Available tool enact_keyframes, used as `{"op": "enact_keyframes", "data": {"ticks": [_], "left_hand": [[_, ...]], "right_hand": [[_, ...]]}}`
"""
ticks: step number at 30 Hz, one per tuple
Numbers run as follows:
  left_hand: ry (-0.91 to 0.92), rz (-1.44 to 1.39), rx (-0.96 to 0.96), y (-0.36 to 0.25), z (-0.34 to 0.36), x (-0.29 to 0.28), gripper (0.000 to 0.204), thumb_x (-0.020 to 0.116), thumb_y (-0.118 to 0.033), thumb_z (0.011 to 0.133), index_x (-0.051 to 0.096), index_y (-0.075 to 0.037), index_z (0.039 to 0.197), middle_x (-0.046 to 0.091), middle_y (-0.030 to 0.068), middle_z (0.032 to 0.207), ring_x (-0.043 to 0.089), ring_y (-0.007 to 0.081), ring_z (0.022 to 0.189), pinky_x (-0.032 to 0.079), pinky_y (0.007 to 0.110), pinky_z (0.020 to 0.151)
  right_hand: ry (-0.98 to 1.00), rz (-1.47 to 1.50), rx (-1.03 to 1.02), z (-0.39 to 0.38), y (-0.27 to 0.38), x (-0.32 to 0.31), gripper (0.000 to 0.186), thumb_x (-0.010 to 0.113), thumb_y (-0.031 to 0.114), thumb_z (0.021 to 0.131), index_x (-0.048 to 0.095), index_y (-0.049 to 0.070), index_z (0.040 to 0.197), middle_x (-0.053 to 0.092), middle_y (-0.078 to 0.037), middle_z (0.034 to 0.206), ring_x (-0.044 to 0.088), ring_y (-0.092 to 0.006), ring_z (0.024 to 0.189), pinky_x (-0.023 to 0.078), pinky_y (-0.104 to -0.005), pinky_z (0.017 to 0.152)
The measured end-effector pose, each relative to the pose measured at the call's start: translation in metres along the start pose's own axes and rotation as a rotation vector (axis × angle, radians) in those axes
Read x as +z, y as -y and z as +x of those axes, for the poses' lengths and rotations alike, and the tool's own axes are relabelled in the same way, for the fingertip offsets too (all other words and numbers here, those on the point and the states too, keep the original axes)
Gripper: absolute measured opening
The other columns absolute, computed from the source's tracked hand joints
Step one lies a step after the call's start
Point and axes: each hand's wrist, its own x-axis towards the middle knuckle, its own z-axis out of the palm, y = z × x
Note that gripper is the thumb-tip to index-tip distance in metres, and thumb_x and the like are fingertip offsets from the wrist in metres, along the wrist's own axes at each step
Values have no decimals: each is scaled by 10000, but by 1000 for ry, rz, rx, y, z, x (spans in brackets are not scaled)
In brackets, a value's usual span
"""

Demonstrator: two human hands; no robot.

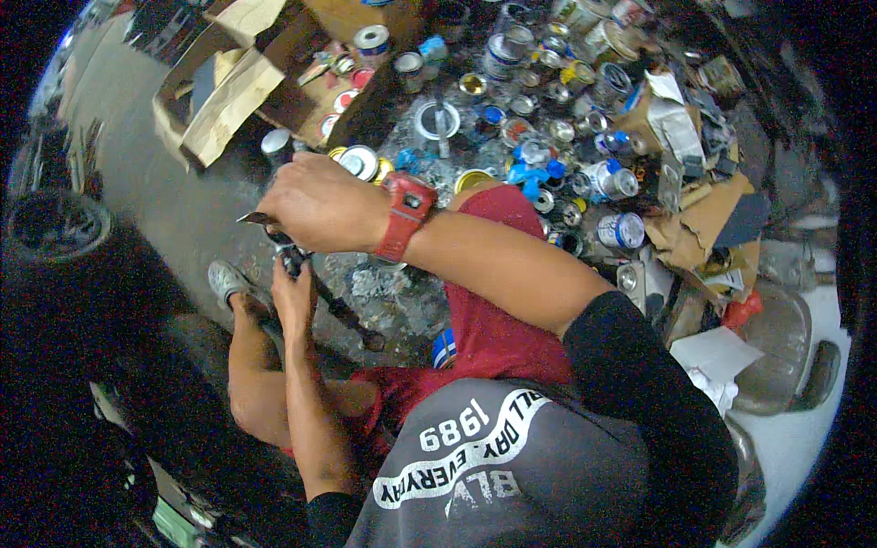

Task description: The person sits on the floor sorting through paint cans and tools, then stands and walks to a car part covered with newspaper. They use a spray gun to apply paint to the car part and later wipe it with a cloth.

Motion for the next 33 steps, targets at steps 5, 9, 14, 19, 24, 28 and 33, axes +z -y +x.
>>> {"op": "enact_keyframes", "data": {"ticks": [5, 9, 14, 19, 24, 28, 33], "left_hand": [[96, -118, -29, 33, 10, 6, 514, 732, -181, 992, 583, 83, 1407, 723, 289, 1242, 706, 409, 1145, 528, 447, 998], [73, -132, 9, 42, 19, 8, 518, 723, -186, 1017, 561, 90, 1425, 723, 210, 1155, 696, 287, 930, 568, 396, 807], [188, -444, -241, 78, 20, -4, 597, 707, -191, 1050, 465, 82, 1523, 688, 142, 1055, 625, 185, 788, 536, 332, 655], [122, -375, -311, 75, 23, -6, 629, 692, -203, 1033, 460, 73, 1549, 664, 184, 1155, 640, 217, 816, 540, 328, 632], [215, -434, -301, 80, 25, -15, 684, 717, -222, 1007, 448, 99, 1548, 647, 198, 1200, 649, 236, 840, 566, 368, 666], [94, -216, -323, 74, 18, -13, 653, 713, -204, 1012, 460, 115, 1523, 654, 169, 1159, 642, 225, 852, 561, 363, 697], [120, -169, -244, 84, 13, -12, 620, 727, -222, 1017, 493, 115, 1482, 669, 158, 1132, 636, 215, 887, 553, 357, 747]], "right_hand": [[-115, -19, 93, -3, 9, -17, 180, 741, 278, 894, 797, 107, 889, 732, -164, 828, 718, -378, 872, 542, -533, 843], [-31, 56, 90, -4, 0, -3, 226, 736, 308, 919, 793, 92, 885, 720, -200, 832, 715, -395, 897, 540, -549, 871], [-278, 240, 242, -16, -4, -29, 343, 724, 366, 972, 791, 35, 910, 715, -255, 842, 714, -426, 834, 555, -525, 863], [-831, 982, 401, -65, -77, -52, 425, 633, 400, 1088, 794, 10, 1037, 789, -132, 885, 755, -190, 864, 571, -358, 784], [-1208, 751, 813, -220, -114, -108, 366, 608, 337, 1096, 773, 46, 1243, 816, -75, 963, 706, -112, 851, 522, -272, 802], [-1331, 535, 955, -304, -135, -93, 259, 621, 190, 1070, 731, 44, 1253, 797, -86, 1012, 720, -131, 924, 532, -274, 848], [-1176, 323, 989, -342, -135, -91, 236, 628, 179, 1084, 719, 52, 1261, 786, -82, 1129, 734, -166, 1059, 547, -311, 992]]}}
